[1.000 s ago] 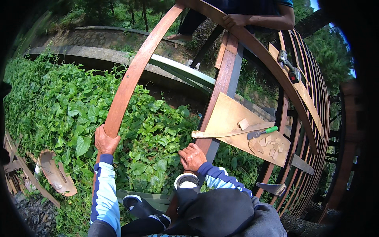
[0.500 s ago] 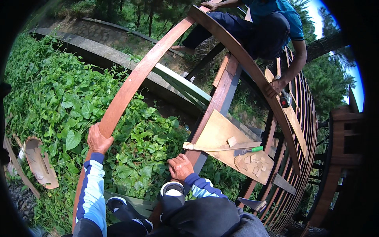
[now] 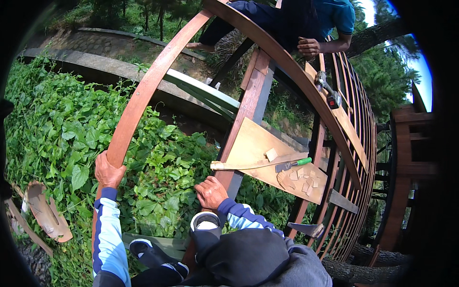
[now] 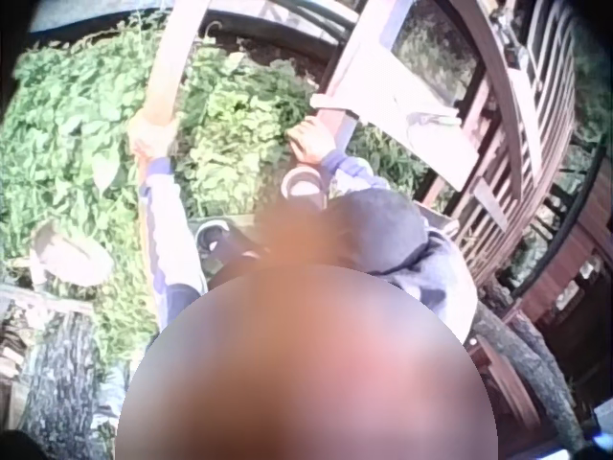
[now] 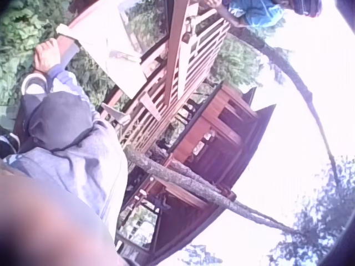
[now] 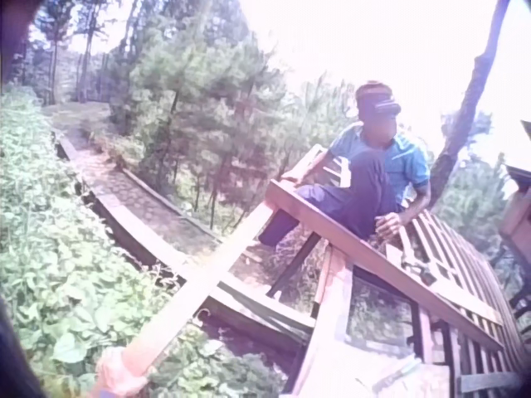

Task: The person positions curved wooden slats onto a curved frame and uses a cordless drill to fasten them with screws. A coworker assists by holding pieces and using a utility knife nearby. The assembly progresses along the frame as additional slats are added and secured.

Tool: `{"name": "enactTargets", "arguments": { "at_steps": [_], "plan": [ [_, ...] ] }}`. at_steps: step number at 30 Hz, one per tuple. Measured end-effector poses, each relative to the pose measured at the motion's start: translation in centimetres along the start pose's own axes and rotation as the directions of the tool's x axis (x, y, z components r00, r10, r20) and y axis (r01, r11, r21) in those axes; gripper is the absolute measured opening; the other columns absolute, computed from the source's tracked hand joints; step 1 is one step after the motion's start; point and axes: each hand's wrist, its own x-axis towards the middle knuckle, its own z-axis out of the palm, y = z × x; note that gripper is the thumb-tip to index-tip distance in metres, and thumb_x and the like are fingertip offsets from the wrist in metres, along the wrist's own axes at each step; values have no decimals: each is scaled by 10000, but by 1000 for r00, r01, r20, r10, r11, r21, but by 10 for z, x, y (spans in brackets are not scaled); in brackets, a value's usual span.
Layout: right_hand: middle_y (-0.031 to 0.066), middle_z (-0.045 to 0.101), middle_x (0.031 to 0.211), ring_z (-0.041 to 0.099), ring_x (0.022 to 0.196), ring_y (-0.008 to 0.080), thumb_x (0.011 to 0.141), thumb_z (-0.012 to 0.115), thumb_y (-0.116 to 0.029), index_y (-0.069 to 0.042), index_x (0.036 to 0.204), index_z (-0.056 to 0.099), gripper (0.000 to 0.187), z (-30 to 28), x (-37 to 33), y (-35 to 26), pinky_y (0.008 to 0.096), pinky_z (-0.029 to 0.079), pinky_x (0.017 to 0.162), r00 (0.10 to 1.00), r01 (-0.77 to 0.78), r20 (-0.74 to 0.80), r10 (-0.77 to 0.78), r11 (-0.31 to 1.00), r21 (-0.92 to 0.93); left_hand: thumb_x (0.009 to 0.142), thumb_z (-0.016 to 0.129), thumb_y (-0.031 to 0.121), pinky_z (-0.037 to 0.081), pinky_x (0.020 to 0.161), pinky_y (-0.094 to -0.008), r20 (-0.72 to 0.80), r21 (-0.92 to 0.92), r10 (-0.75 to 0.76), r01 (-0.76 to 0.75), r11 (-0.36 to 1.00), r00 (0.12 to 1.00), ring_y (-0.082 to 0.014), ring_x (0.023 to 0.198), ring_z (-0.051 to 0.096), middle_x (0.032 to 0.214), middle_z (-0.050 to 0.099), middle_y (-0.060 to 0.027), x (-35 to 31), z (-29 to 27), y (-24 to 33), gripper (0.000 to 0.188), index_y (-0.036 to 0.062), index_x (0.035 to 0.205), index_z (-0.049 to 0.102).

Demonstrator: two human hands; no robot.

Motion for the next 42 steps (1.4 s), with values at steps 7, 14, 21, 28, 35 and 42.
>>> {"name": "enactTargets", "arguments": {
  "at_steps": [7,14,21,28,35,42],
  "plan": [
    [61,623,774,611,778,238,740,655,-121,-81,926,634,192,1,0,1,390,427,900,1000,9,-24,-9,1000,4,545,764,151,470,882,-440,-30,6,18,-18,1000,999,-347,1021,548,1032,565,-132,1,1,1,621,62,1113,527],
    [90,611,749,609,785,254,748,655,-136,-67,860,625,135,0,0,0,386,422,910,999,3,-48,-3,1000,16,546,769,143,471,886,-449,-42,29,38,-37,999,998,-356,1030,552,1042,566,-137,0,-1,3,635,52,1126,525],
    [82,600,733,607,773,249,731,665,-137,-67,816,603,127,0,0,0,379,433,896,996,26,-86,-25,999,19,542,774,153,465,926,-440,-15,36,1,-1,999,1000,-345,1075,548,1092,573,-137,0,0,4,651,48,1137,531],
    [81,601,752,598,789,247,730,663,-156,-71,821,588,145,3,-1,3,388,417,923,999,17,-47,-15,999,37,552,775,169,466,931,-445,-2,69,-21,21,997,1000,-339,1093,547,1109,576,-132,1,3,-2,655,60,1151,533],
    [78,588,755,580,792,255,722,668,-155,-81,823,585,150,9,-5,5,384,412,897,999,-13,-30,14,999,46,577,757,206,474,907,-453,27,113,-67,64,992,997,-348,1077,560,1153,572,-134,2,3,-1,661,78,1185,531],
    [81,586,739,581,784,265,718,666,-154,-75,802,583,142,11,-5,6,389,404,910,995,23,-99,-18,998,56,590,758,221,473,905,-452,40,127,-70,65,990,997,-343,1072,570,1178,574,-115,2,3,0,666,102,1206,537]
  ]
}}
